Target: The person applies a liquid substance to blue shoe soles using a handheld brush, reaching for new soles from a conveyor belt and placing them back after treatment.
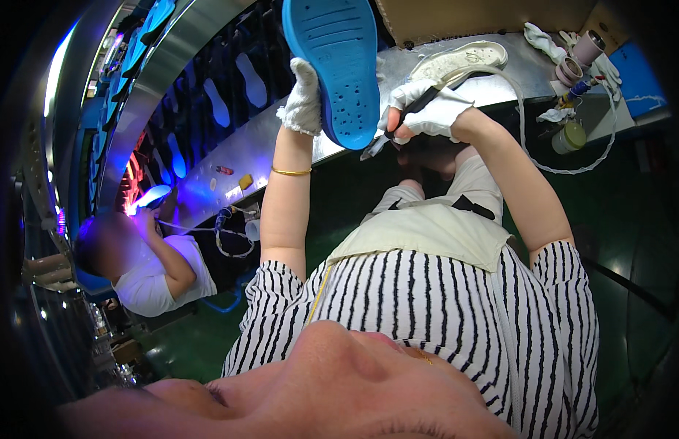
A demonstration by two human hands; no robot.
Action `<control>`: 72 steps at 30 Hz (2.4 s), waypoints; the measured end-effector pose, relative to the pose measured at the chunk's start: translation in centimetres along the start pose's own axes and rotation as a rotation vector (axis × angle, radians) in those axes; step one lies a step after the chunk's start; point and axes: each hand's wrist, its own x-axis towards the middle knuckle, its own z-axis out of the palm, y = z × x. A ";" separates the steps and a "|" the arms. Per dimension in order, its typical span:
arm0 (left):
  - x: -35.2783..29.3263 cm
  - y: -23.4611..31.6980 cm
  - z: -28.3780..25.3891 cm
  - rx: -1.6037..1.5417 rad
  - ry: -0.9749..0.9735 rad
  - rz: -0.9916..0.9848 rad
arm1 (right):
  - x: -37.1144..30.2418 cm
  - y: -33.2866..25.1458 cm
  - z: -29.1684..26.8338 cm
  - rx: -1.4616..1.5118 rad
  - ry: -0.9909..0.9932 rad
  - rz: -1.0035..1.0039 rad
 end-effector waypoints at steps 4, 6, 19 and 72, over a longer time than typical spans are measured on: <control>0.2 1.0 0.6 0.079 0.061 -0.130 | 0.4 0.3 0.2 0.106 0.048 -0.375; 0.6 1.4 0.9 0.088 0.115 -0.217 | 0.8 0.7 0.7 0.005 0.041 -0.358; 1.6 1.7 0.6 0.157 0.252 -0.397 | 0.9 -0.7 -0.6 -0.143 0.024 -0.280; -2.0 -7.2 1.4 -0.810 0.437 0.094 | -0.6 0.5 3.4 -0.541 0.231 -0.713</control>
